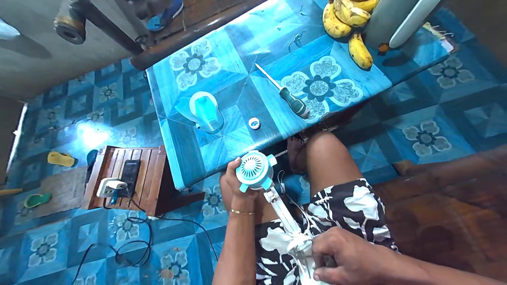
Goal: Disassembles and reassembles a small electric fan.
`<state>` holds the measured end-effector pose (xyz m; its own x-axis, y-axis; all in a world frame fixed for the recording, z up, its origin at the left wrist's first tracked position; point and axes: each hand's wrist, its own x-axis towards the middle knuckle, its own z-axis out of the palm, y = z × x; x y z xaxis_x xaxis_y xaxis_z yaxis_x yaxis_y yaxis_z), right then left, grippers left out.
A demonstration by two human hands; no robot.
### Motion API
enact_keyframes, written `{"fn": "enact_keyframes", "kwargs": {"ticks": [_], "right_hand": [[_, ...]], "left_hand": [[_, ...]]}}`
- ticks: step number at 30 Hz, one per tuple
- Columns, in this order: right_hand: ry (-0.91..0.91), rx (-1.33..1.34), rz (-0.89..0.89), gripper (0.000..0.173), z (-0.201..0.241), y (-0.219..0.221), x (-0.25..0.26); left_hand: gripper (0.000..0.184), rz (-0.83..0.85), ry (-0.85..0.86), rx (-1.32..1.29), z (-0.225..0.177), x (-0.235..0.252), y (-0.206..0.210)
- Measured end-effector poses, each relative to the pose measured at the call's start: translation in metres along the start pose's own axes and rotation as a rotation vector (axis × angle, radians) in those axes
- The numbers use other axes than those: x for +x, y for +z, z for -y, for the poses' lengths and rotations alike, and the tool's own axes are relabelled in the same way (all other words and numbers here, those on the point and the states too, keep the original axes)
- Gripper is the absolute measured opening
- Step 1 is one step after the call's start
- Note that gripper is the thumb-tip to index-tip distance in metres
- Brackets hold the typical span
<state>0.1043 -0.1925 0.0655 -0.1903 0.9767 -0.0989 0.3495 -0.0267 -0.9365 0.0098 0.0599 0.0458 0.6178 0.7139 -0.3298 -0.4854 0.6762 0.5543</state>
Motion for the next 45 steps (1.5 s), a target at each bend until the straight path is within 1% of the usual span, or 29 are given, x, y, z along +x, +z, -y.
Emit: {"fn": "enact_keyframes", "kwargs": {"ticks": [3,5,7,9,12,14,15,17,18,20,21,22,23,24,25,26,28,29,30,31,33,34,36,38,41,42,45], "right_hand": [[0.133,0.1,-0.005,0.029,0.008,-0.009,0.001],[0.17,0.134,-0.001,0.027,0.011,-0.013,0.0],[0.154,0.104,0.005,0.03,0.01,-0.012,-0.003],[0.091,0.056,-0.031,0.033,0.005,-0.005,-0.007],[0.005,0.012,-0.107,0.035,0.001,0.004,-0.011],[0.014,0.03,-0.104,0.035,0.003,0.005,-0.011],[0.056,0.069,-0.07,0.032,0.006,0.002,-0.01],[0.195,0.26,-0.008,0.025,0.014,-0.008,-0.007],[0.243,0.422,-0.046,0.02,0.015,-0.012,-0.006],[0.272,0.861,-0.245,0.01,0.015,-0.018,-0.005],[0.264,1.059,-0.354,0.012,0.014,-0.021,-0.004],[0.238,1.197,-0.43,0.016,0.012,-0.023,-0.005],[0.208,1.287,-0.456,0.02,0.008,-0.021,-0.008],[0.205,1.331,-0.445,0.021,0.006,-0.016,-0.014],[0.212,1.341,-0.401,0.02,0.006,-0.01,-0.021],[0.213,1.34,-0.341,0.024,0.008,-0.001,-0.028],[0.189,1.27,-0.205,0.046,0.011,0.012,-0.041],[0.146,1.212,-0.146,0.054,0.011,0.014,-0.043],[0.11,1.167,-0.105,0.057,0.012,0.012,-0.044],[0.088,1.121,-0.077,0.057,0.013,0.009,-0.045],[0.064,0.961,-0.076,0.051,0.015,0.001,-0.044],[0.051,0.824,-0.105,0.047,0.016,-0.007,-0.042],[0.052,0.486,-0.203,0.044,0.016,-0.027,-0.035],[0.155,0.246,-0.285,0.044,0.021,-0.05,-0.028],[0.297,0.031,-0.377,0.034,0.026,-0.082,-0.018],[0.315,-0.036,-0.401,0.03,0.026,-0.091,-0.016],[0.302,-0.309,-0.425,0.03,0.024,-0.112,-0.013]], "left_hand": [[0.034,-0.131,-0.062,0.039,0.0,0.004,0.005],[0.033,-0.196,-0.087,0.035,0.001,0.005,0.013],[0.03,-0.228,-0.103,0.011,0.005,0.003,0.018],[0.03,-0.243,-0.13,0.005,0.011,0.003,0.017],[0.04,-0.223,-0.231,0.002,0.018,0.006,0.006],[0.045,-0.215,-0.282,-0.016,0.021,0.009,0.0],[0.048,-0.204,-0.303,-0.031,0.022,0.01,-0.004],[0.054,-0.161,-0.343,-0.043,0.024,0.011,-0.011],[0.057,-0.135,-0.354,-0.043,0.024,0.011,-0.014],[0.062,-0.086,-0.331,-0.007,0.028,0.009,-0.017],[0.064,-0.061,-0.296,0.019,0.031,0.008,-0.019],[0.067,-0.023,-0.257,0.043,0.034,0.007,-0.02],[0.07,0.019,-0.21,0.057,0.036,0.005,-0.022],[0.072,0.064,-0.16,0.056,0.038,0.004,-0.024],[0.074,0.087,-0.107,0.065,0.039,0.004,-0.026],[0.076,0.081,-0.051,0.079,0.041,0.003,-0.026],[0.082,0.062,0.016,0.105,0.044,0.0,-0.024],[0.088,0.065,0.036,0.133,0.046,0.0,-0.024],[0.089,0.074,0.054,0.162,0.047,-0.001,-0.022],[0.086,0.084,0.064,0.172,0.048,-0.001,-0.021],[0.072,0.094,0.08,0.163,0.049,-0.003,-0.019],[0.066,0.092,0.092,0.179,0.05,-0.003,-0.017],[0.062,0.06,0.14,0.216,0.053,-0.003,-0.014],[0.061,0.052,0.219,0.216,0.058,-0.002,-0.014],[0.05,0.106,0.351,0.218,0.06,0.002,-0.013],[0.047,0.128,0.373,0.214,0.06,0.003,-0.012],[0.04,0.191,0.376,0.187,0.062,0.007,-0.007]]}}
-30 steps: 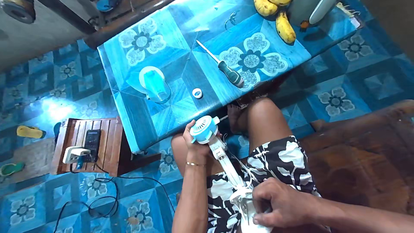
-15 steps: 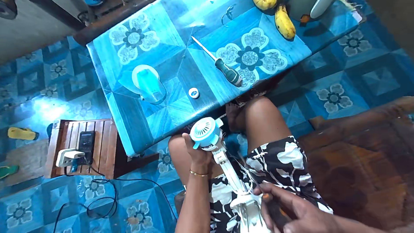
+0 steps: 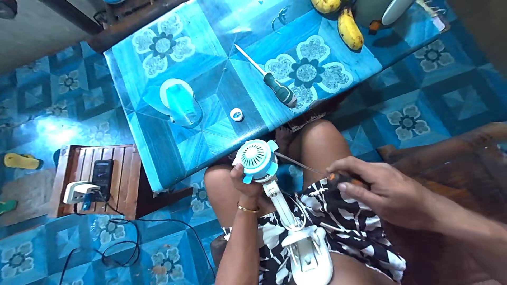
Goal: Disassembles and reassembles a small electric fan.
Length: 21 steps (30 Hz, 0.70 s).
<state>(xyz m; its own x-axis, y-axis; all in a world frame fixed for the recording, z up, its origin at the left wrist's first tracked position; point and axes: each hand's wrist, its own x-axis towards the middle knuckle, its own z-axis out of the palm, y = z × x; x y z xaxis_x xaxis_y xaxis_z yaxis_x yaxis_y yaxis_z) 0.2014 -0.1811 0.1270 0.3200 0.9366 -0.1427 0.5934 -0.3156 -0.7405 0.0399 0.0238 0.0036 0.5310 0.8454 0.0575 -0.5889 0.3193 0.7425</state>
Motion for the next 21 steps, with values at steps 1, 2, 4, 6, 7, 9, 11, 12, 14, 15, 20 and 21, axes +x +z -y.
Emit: {"fn": "enact_keyframes", "kwargs": {"ticks": [1,2,4,6,7,9,11,12,14,15,20,21], "right_hand": [[-0.038,-0.096,-0.033,0.03,-0.002,-0.004,0.003],[-0.072,-0.173,-0.057,0.031,-0.003,-0.008,0.006],[-0.118,-0.255,-0.068,0.032,-0.003,-0.02,0.012],[-0.133,-0.273,-0.046,0.031,-0.001,-0.032,0.016],[-0.135,-0.285,-0.029,0.03,0.0,-0.037,0.019],[-0.135,-0.324,0.012,0.032,0.003,-0.045,0.024],[-0.174,-0.375,0.025,0.034,0.004,-0.05,0.031],[-0.2,-0.398,0.027,0.034,0.004,-0.051,0.035],[-0.234,-0.444,0.048,0.034,0.004,-0.053,0.043],[-0.247,-0.473,0.061,0.034,0.005,-0.054,0.047],[-0.328,-0.623,0.087,0.037,0.013,-0.061,0.067],[-0.338,-0.64,0.1,0.036,0.014,-0.062,0.071]], "left_hand": [[0.038,-0.001,-0.005,-0.001,0.002,0.001,0.001],[0.037,0.001,-0.013,0.008,0.006,0.002,0.001],[0.039,-0.001,-0.05,0.011,0.013,0.001,-0.004],[0.042,-0.009,-0.118,-0.013,0.017,-0.001,-0.009],[0.042,-0.011,-0.134,-0.023,0.017,0.0,-0.011],[0.037,-0.009,-0.13,-0.028,0.016,0.001,-0.01],[0.033,-0.001,-0.114,-0.024,0.016,0.003,-0.008],[0.032,-0.003,-0.106,-0.018,0.017,0.004,-0.008],[0.032,0.012,-0.088,-0.005,0.022,0.008,-0.008],[0.033,0.021,-0.08,0.009,0.024,0.01,-0.007],[0.041,-0.107,-0.251,0.074,0.023,0.014,0.011],[0.042,-0.133,-0.301,0.075,0.022,0.014,0.012]]}}
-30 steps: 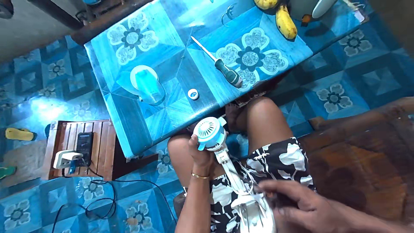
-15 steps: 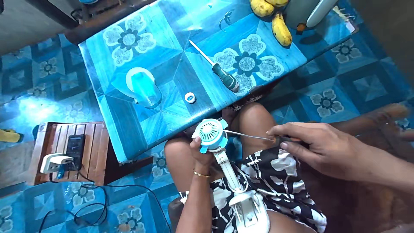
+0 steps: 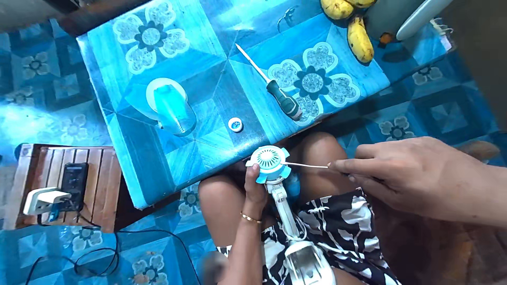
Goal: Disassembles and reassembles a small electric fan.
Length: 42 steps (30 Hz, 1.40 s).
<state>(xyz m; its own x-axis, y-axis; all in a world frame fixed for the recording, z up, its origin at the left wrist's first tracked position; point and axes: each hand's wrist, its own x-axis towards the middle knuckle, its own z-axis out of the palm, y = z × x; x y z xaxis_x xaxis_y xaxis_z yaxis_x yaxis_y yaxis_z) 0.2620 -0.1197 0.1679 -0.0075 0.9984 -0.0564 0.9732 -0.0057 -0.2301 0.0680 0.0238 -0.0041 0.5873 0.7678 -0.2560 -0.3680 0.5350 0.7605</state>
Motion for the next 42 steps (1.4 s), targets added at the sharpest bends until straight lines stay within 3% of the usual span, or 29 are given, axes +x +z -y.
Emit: {"fn": "enact_keyframes", "kwargs": {"ticks": [3,7,12,16,27,33,38,42], "right_hand": [[-0.069,-0.012,0.024,0.034,-0.007,-0.006,0.013],[-0.183,-0.054,0.076,0.03,-0.013,-0.025,0.038],[-0.184,-0.125,0.322,0.034,-0.001,-0.041,0.058],[-0.178,-0.124,0.437,0.035,0.014,-0.046,0.069],[0.049,-0.067,0.559,0.032,0.049,-0.054,0.079],[0.047,-0.187,0.613,0.037,0.064,-0.059,0.079],[0.122,-0.089,0.602,0.036,0.063,-0.058,0.077],[0.047,-0.238,0.6,0.039,0.07,-0.059,0.075]], "left_hand": [[0.045,-0.055,-0.052,-0.031,-0.002,0.003,0.002],[0.046,-0.08,0.016,-0.063,0.004,0.007,0.003],[0.035,-0.151,0.027,-0.087,0.006,0.009,0.006],[0.048,-0.205,-0.001,-0.08,0.004,0.007,0.008],[0.035,-0.127,0.008,-0.197,0.013,0.006,0.001],[0.038,-0.113,0.083,-0.209,0.012,0.009,0.006],[0.04,-0.107,0.06,-0.193,0.013,0.008,0.005],[0.038,-0.098,0.069,-0.162,0.014,0.007,0.005]]}}
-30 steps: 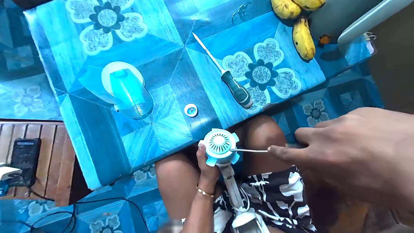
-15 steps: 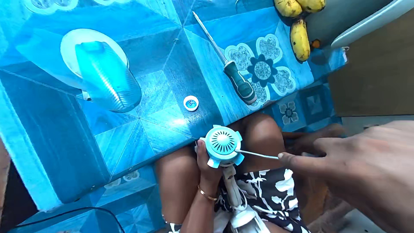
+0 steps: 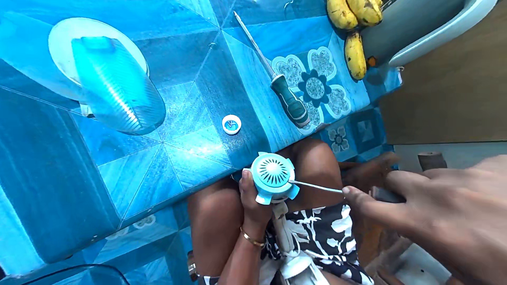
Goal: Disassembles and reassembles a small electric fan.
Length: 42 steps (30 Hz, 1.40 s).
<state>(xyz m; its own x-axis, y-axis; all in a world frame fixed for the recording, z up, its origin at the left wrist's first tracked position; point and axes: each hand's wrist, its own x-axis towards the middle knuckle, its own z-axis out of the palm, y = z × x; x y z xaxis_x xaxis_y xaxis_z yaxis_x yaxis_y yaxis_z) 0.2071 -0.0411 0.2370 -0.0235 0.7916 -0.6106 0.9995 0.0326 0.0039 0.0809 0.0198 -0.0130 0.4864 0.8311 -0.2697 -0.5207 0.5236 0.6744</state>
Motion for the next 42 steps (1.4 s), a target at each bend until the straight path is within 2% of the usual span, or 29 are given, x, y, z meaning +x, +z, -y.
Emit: {"fn": "enact_keyframes", "kwargs": {"ticks": [2,6,12,16,21,32,35,40,42], "right_hand": [[0.0,0.019,0.006,0.039,-0.002,0.002,-0.001],[0.085,0.248,0.013,0.031,-0.009,-0.002,0.005],[-0.016,0.009,0.022,0.041,-0.007,0.001,0.0],[0.055,0.2,-0.026,0.033,-0.009,0.006,0.0],[0.051,0.222,-0.009,0.035,-0.011,0.011,-0.005],[0.152,0.501,-0.023,0.034,-0.016,0.031,-0.011],[0.102,0.396,-0.073,0.031,-0.022,0.029,-0.009],[-0.101,0.101,-0.22,0.032,-0.04,0.015,-0.001],[-0.12,0.104,-0.177,0.033,-0.047,0.006,-0.004]], "left_hand": [[0.038,-0.001,0.002,0.028,0.0,-0.001,-0.001],[0.039,-0.007,-0.004,0.023,-0.003,0.001,0.001],[0.039,0.0,0.002,0.045,-0.001,0.0,-0.001],[0.038,-0.014,-0.002,0.063,-0.002,-0.001,0.0],[0.039,-0.019,0.0,0.054,-0.002,0.0,0.001],[0.039,-0.023,0.075,0.13,-0.002,-0.001,0.001],[0.04,-0.01,0.066,0.122,-0.002,-0.001,0.0],[0.039,0.001,0.088,0.225,-0.006,-0.001,0.001],[0.038,-0.004,0.046,0.249,-0.009,-0.001,0.002]]}}
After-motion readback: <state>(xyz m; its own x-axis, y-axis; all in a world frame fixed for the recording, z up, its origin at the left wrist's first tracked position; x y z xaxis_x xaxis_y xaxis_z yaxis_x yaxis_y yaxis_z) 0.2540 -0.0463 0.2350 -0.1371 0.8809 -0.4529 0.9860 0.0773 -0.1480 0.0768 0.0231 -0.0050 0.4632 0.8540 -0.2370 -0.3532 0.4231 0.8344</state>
